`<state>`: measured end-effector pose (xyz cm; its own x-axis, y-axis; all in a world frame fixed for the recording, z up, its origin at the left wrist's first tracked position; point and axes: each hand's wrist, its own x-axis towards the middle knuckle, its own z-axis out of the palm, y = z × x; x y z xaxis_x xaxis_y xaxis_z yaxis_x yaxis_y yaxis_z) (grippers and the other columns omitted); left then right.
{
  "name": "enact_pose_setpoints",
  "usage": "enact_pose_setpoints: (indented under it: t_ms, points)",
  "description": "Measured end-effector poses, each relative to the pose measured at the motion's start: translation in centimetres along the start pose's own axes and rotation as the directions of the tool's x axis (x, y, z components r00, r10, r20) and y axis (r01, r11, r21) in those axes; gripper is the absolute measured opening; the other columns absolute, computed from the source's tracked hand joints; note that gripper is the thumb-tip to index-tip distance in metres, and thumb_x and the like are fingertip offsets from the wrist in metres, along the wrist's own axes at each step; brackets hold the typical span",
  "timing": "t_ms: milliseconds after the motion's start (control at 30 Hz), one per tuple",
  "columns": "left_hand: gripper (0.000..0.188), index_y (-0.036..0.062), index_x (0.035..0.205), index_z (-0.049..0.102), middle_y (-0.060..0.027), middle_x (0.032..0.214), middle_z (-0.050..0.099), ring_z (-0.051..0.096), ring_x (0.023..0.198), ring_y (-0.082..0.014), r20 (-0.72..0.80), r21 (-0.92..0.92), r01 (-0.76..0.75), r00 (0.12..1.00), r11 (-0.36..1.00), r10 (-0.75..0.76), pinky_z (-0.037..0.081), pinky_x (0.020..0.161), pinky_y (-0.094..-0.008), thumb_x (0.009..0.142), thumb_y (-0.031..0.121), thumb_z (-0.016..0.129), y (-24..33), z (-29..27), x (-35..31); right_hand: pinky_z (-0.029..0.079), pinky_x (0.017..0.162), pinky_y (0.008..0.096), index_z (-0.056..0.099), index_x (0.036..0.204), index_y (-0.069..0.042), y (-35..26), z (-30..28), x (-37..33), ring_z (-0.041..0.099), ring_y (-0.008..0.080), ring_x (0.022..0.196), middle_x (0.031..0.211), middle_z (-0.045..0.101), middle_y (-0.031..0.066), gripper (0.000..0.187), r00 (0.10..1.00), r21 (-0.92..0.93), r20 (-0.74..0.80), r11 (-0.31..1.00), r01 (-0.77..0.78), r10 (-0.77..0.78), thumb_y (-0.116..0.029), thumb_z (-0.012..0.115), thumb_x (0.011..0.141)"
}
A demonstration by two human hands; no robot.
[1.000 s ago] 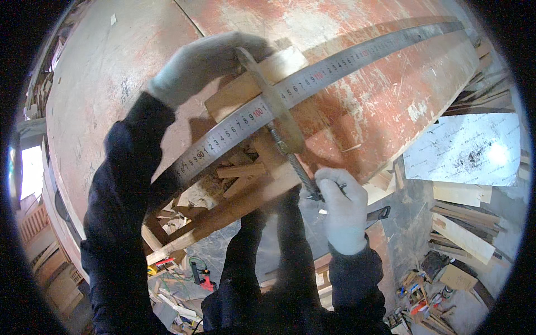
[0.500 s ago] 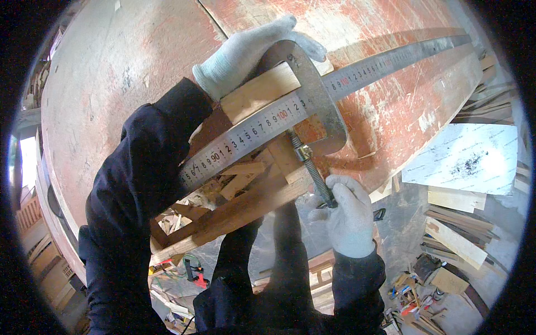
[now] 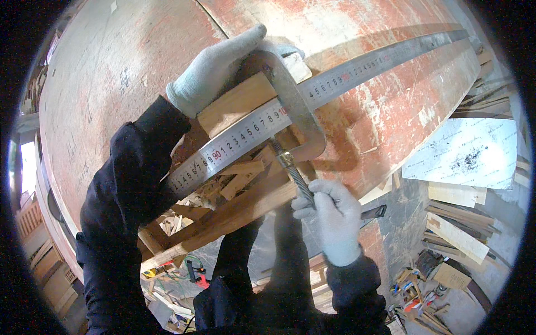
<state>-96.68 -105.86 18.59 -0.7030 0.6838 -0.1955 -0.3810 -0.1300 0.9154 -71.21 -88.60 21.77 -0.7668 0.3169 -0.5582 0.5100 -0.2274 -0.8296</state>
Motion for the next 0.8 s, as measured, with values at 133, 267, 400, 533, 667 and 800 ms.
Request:
enact_pose_setpoints:
  t_ms: [133,267,400,533,667,800]
  points:
    - [0.058,0.0014,0.127,0.065,-0.0127,0.114,0.07,0.069,0.1,-0.0193,0.03,0.107,0.022,0.999,0.994,-0.025,0.054,0.094,-0.0305,0.107,0.051,0.042,0.1,-0.6,-0.6,0.063,0.069,0.0323,0.06,0.109,0.005,0.3,-0.1,-0.1,0.071,0.0218,0.08,0.098,0.067,0.0158,0.017,0.999,-0.015,0.023,0.999,-0.031,0.032,0.003,0.045,0.101]
    - [0.061,-0.0004,0.129,0.065,-0.0135,0.115,0.07,0.068,0.103,-0.0195,0.032,0.071,0.038,0.999,0.997,-0.04,0.053,0.097,-0.0311,0.107,0.051,0.042,0.1,-0.7,-0.6,0.063,0.069,0.0316,0.06,0.108,0.003,0.3,-0.2,-0.1,0.071,0.0213,0.08,0.098,0.067,0.0155,0.016,0.996,-0.026,0.023,0.996,-0.084,0.085,0.002,0.046,0.1]
    - [0.061,-0.0011,0.128,0.065,-0.0127,0.115,0.071,0.068,0.105,-0.0192,0.027,0.063,0.05,0.998,0.997,-0.052,0.052,0.099,-0.0313,0.107,0.051,0.042,-0.1,-0.8,-0.9,0.062,0.067,0.0307,0.06,0.108,0.003,0.4,-0.1,0.1,0.071,0.0209,0.078,0.097,0.067,0.0159,0.018,0.996,-0.015,0.078,0.999,-0.04,0.041,0.004,0.045,0.098]
    - [0.047,0.008,0.102,0.074,-0.005,0.09,0.071,0.066,0.074,-0.0121,-0.025,-0.025,-0.026,0.999,0.999,0.025,0.054,0.072,-0.0236,0.099,0.053,0.061,-0.4,-0.7,-0.9,0.061,0.062,0.03,0.059,0.108,0.003,0.5,-0.1,0.4,0.069,0.0194,0.072,0.092,0.068,0.0159,0.02,0.993,0.022,0.087,0.996,-0.083,0.081,0.006,0.044,0.096]
    - [0.049,0.0068,0.105,0.074,-0.0061,0.092,0.071,0.067,0.078,-0.0128,-0.013,0.022,-0.035,0.999,0.999,0.035,0.054,0.075,-0.0244,0.099,0.053,0.061,-0.4,-0.8,-1.1,0.06,0.06,0.03,0.059,0.108,0.003,0.7,-0.1,0.2,0.068,0.0189,0.072,0.092,0.068,0.0155,0.019,0.995,-0.056,0.041,0.994,-0.093,0.096,0.006,0.044,0.096]
    - [0.05,0.006,0.11,0.075,-0.0063,0.096,0.071,0.067,0.082,-0.0141,0.026,0.004,-0.061,0.998,0.998,0.061,0.054,0.08,-0.0262,0.099,0.053,0.061,-0.3,-0.9,-1.3,0.059,0.059,0.0299,0.059,0.108,0.002,0.4,0.4,0.2,0.068,0.0188,0.071,0.09,0.068,0.0148,0.019,0.997,-0.078,0.04,0.995,-0.056,0.059,0.005,0.044,0.096]
